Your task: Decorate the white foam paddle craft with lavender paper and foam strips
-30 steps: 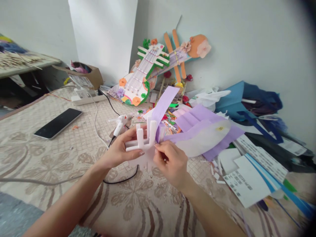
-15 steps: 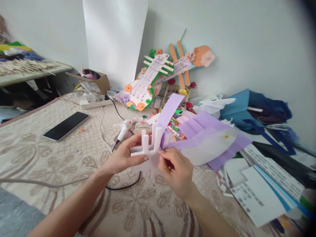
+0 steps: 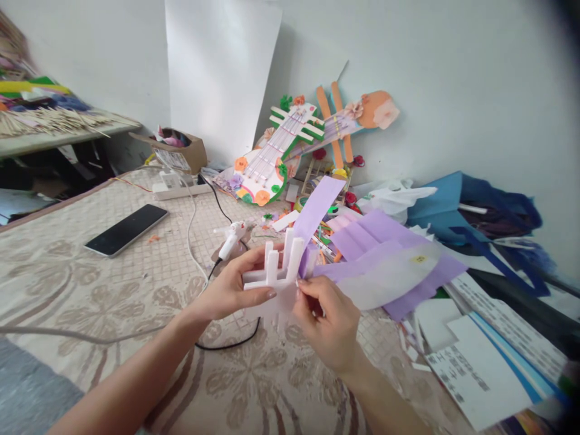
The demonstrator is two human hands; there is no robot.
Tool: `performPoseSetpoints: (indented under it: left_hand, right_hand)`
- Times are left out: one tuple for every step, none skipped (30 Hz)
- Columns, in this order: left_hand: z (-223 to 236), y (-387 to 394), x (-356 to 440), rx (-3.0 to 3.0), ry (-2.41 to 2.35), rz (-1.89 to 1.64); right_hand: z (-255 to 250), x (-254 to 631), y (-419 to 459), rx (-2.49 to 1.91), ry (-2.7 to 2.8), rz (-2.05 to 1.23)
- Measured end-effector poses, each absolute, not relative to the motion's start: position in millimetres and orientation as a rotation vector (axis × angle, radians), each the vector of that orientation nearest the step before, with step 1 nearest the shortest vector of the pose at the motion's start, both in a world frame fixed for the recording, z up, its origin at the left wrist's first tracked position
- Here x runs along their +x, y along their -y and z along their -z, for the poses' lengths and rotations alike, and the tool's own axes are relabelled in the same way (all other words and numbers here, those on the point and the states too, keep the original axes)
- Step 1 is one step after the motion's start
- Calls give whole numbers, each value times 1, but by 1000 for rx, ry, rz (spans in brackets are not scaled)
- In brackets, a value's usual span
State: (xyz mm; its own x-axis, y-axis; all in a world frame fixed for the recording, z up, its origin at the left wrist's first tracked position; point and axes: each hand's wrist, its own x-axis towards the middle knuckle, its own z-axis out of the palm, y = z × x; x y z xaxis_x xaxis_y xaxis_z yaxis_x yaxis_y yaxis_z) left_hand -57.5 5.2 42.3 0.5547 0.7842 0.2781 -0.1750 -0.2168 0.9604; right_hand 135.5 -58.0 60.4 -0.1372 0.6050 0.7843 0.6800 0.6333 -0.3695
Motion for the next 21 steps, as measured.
performPoseSetpoints:
  left_hand:
    - [-42,-5,-58,1550,-534,-963]
    - [-41,-6,-58,1554,-532,-963]
    - [-40,-6,-58,1557,-534,-962]
    - [-40,-6,-58,1560,-538,-959]
    - [-40,-6,-58,1562,-543,-955]
    - [-40,-6,-59,1562,-548,-951]
    - [-40,-6,-59,1562,-552,-948]
    - [-40,-6,-59,1562,-553,-948]
    - [-40,-6,-59,1562,-550,-948]
    - [-40,-7,-59,1562,-545,-950]
    - [-41,-7,-59,1562,-542,-954]
    - [-41,-7,-58,1563,-539,-957]
    - [-41,-7,-58,1564,-536,-961]
    - [-41,-7,-58,1566,-535,-962]
    - [-41,-7,-58,1567,-534,-964]
    - [-41,-7,-58,1568,-533,-967]
    - [-41,-7,-57,1569,-533,-968]
    - [-41,-7,-57,1570,-534,-969]
    - [-41,-7,-57,1570,-538,-970]
    - [-42,-7,-57,1571,-543,-971]
    - [-42,-7,-58,1574,-547,-972]
  right_hand:
    - [-60,136,58,-1034,1821,90]
    - [-60,136,58,-1037,1820,87]
    - [-60,136,58,-1041,1818,83]
    - [-60,136,58,-1045,1816,80]
    - [-60,136,58,-1049,1814,77]
    - [-60,136,58,-1055,1813,74]
    - [-60,136,58,-1059,1814,74]
    - [-61,135,59,-1064,1812,77]
    - [-61,135,59,-1073,1811,77]
    - [-61,135,59,-1087,1805,74]
    - [-61,135,59,-1101,1797,69]
    - [-61,135,60,-1116,1785,64]
    - [-61,135,60,-1128,1771,60]
    - [-61,135,60,-1136,1761,57]
    - [-61,135,60,-1139,1754,58]
    - [-60,135,60,-1140,1748,61]
    - [-60,135,60,-1140,1747,63]
    - [-60,134,60,-1141,1745,64]
    - [-60,134,60,-1144,1743,62]
    - [-60,134,60,-1147,1739,59]
    - [-59,133,61,-1151,1735,53]
